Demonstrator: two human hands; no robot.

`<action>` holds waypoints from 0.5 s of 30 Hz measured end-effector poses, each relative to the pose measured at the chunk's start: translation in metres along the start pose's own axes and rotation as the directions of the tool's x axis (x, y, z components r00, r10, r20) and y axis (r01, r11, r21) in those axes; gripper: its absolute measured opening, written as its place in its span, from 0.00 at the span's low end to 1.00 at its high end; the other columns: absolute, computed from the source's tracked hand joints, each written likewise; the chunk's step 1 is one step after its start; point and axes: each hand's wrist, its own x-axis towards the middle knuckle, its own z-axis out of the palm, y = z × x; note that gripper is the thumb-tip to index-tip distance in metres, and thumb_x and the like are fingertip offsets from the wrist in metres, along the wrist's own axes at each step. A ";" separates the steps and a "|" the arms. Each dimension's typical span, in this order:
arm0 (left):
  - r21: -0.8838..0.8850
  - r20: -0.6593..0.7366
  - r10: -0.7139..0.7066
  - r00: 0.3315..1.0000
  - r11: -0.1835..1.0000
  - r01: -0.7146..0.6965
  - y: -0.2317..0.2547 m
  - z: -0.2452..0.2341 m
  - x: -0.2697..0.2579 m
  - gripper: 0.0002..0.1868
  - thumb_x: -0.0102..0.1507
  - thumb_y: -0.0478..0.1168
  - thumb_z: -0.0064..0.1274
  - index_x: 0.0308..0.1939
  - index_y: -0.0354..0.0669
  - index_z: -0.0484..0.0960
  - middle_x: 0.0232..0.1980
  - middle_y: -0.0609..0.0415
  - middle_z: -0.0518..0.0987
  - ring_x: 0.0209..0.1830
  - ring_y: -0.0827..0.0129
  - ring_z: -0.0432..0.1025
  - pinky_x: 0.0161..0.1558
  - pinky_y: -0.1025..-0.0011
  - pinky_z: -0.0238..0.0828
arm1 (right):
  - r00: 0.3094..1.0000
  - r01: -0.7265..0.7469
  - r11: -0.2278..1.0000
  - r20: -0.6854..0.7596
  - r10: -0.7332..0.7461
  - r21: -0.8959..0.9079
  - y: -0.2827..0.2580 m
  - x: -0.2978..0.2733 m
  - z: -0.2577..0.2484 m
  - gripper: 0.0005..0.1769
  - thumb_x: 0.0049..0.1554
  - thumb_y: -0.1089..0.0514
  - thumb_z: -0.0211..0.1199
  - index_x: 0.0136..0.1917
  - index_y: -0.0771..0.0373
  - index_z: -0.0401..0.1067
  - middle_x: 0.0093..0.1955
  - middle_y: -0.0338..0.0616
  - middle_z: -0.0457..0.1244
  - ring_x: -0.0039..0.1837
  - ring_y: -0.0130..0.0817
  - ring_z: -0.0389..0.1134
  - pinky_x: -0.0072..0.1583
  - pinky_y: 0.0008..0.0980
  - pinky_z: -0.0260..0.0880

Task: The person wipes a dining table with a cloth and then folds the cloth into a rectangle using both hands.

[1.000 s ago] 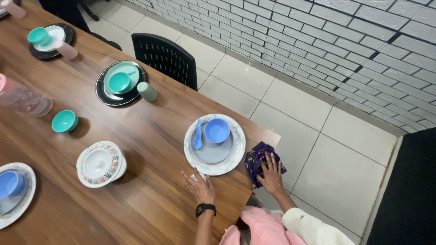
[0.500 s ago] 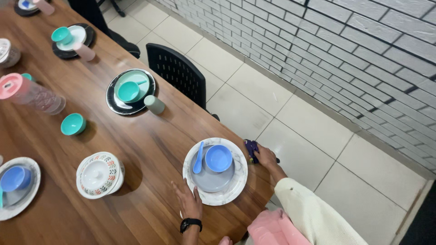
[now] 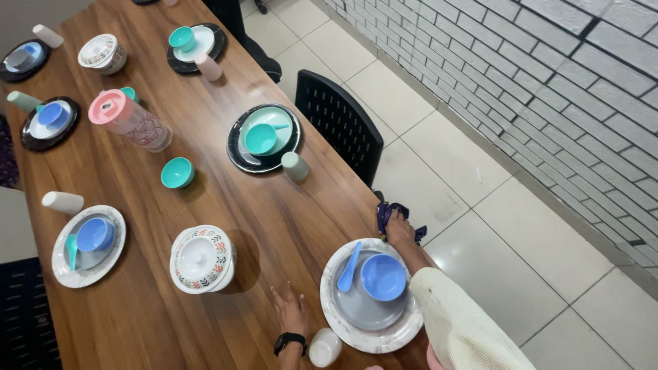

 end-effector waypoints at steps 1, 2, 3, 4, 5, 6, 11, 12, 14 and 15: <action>0.003 -0.003 -0.010 1.000 1.000 0.010 -0.007 0.003 0.008 0.31 0.68 0.46 0.47 0.75 0.46 0.60 0.81 0.32 0.40 0.77 0.35 0.50 0.71 0.51 0.56 | 1.000 -0.020 1.000 -0.009 0.020 -0.016 -0.014 0.004 0.005 0.36 0.61 0.53 0.58 0.77 0.67 0.54 0.76 0.60 0.57 0.74 0.57 0.61 0.71 0.52 0.63; 0.008 0.018 -0.055 0.998 0.998 0.054 -0.012 0.006 0.013 0.31 0.68 0.46 0.47 0.75 0.48 0.60 0.82 0.33 0.40 0.78 0.36 0.50 0.72 0.52 0.56 | 1.000 -0.010 1.000 0.002 0.010 -0.020 -0.028 0.008 0.009 0.36 0.61 0.53 0.58 0.77 0.67 0.54 0.76 0.60 0.57 0.74 0.57 0.61 0.71 0.52 0.63; 0.015 0.038 -0.099 0.994 0.995 0.099 -0.017 0.007 0.017 0.31 0.68 0.47 0.47 0.75 0.50 0.61 0.82 0.34 0.40 0.78 0.37 0.49 0.72 0.52 0.56 | 0.998 0.050 0.986 -0.017 -0.053 -0.159 -0.041 0.013 0.014 0.42 0.58 0.50 0.59 0.79 0.68 0.49 0.80 0.62 0.44 0.79 0.60 0.45 0.74 0.58 0.48; 0.015 0.033 -0.114 0.993 0.993 0.114 -0.022 0.009 0.020 0.31 0.68 0.47 0.47 0.75 0.50 0.61 0.82 0.34 0.40 0.78 0.37 0.49 0.72 0.52 0.56 | 0.992 0.108 0.950 -0.029 -0.122 -0.294 -0.057 0.017 0.022 0.48 0.56 0.46 0.60 0.81 0.68 0.45 0.84 0.63 0.32 0.83 0.61 0.29 0.76 0.63 0.32; 0.025 0.030 -0.095 0.995 0.995 0.095 -0.026 0.010 0.023 0.32 0.68 0.47 0.47 0.75 0.48 0.59 0.81 0.33 0.40 0.78 0.37 0.50 0.72 0.52 0.56 | 0.991 0.123 0.947 -0.019 -0.134 -0.296 -0.075 0.021 0.031 0.48 0.56 0.46 0.60 0.81 0.68 0.45 0.84 0.63 0.32 0.83 0.61 0.29 0.76 0.63 0.32; 0.035 0.029 -0.078 0.997 0.996 0.077 -0.031 0.008 0.024 0.33 0.68 0.47 0.48 0.76 0.47 0.58 0.81 0.32 0.40 0.78 0.37 0.50 0.72 0.52 0.56 | 0.974 0.174 0.941 -0.091 -0.208 -0.289 -0.095 0.024 0.042 0.41 0.60 0.48 0.54 0.80 0.65 0.47 0.85 0.61 0.30 0.84 0.61 0.26 0.76 0.65 0.26; 0.003 -0.002 -0.215 0.977 0.977 0.215 -0.050 -0.012 0.030 0.32 0.69 0.45 0.46 0.77 0.49 0.58 0.81 0.31 0.39 0.77 0.37 0.51 0.72 0.53 0.56 | 0.733 0.635 0.669 0.029 -0.679 -0.386 -0.195 -0.035 0.124 0.33 0.63 0.49 0.46 0.79 0.60 0.57 0.87 0.62 0.30 0.86 0.61 0.25 0.77 0.67 0.21; -0.049 -0.068 -0.235 0.970 0.971 0.232 -0.056 -0.015 0.029 0.31 0.69 0.43 0.45 0.77 0.49 0.58 0.81 0.28 0.38 0.76 0.35 0.51 0.71 0.52 0.56 | 0.663 0.709 0.550 0.154 -0.732 -0.441 -0.215 -0.066 0.144 0.30 0.63 0.52 0.46 0.77 0.56 0.59 0.86 0.59 0.30 0.85 0.63 0.25 0.77 0.69 0.21; -0.130 -0.218 -0.225 0.950 0.971 0.201 -0.068 -0.021 0.026 0.29 0.69 0.41 0.44 0.75 0.47 0.61 0.82 0.28 0.39 0.76 0.36 0.54 0.71 0.51 0.57 | 0.481 0.862 0.395 0.266 -0.835 -0.319 -0.235 -0.128 0.176 0.31 0.62 0.50 0.49 0.77 0.55 0.61 0.87 0.57 0.34 0.86 0.57 0.27 0.78 0.66 0.21; -0.199 -0.361 -0.206 0.909 0.970 0.141 -0.075 -0.024 0.025 0.27 0.68 0.38 0.42 0.73 0.45 0.64 0.83 0.28 0.40 0.75 0.37 0.57 0.70 0.51 0.59 | 0.381 0.916 0.314 0.300 -0.875 -0.249 -0.238 -0.162 0.189 0.30 0.62 0.49 0.49 0.77 0.55 0.62 0.87 0.56 0.35 0.87 0.57 0.27 0.78 0.66 0.21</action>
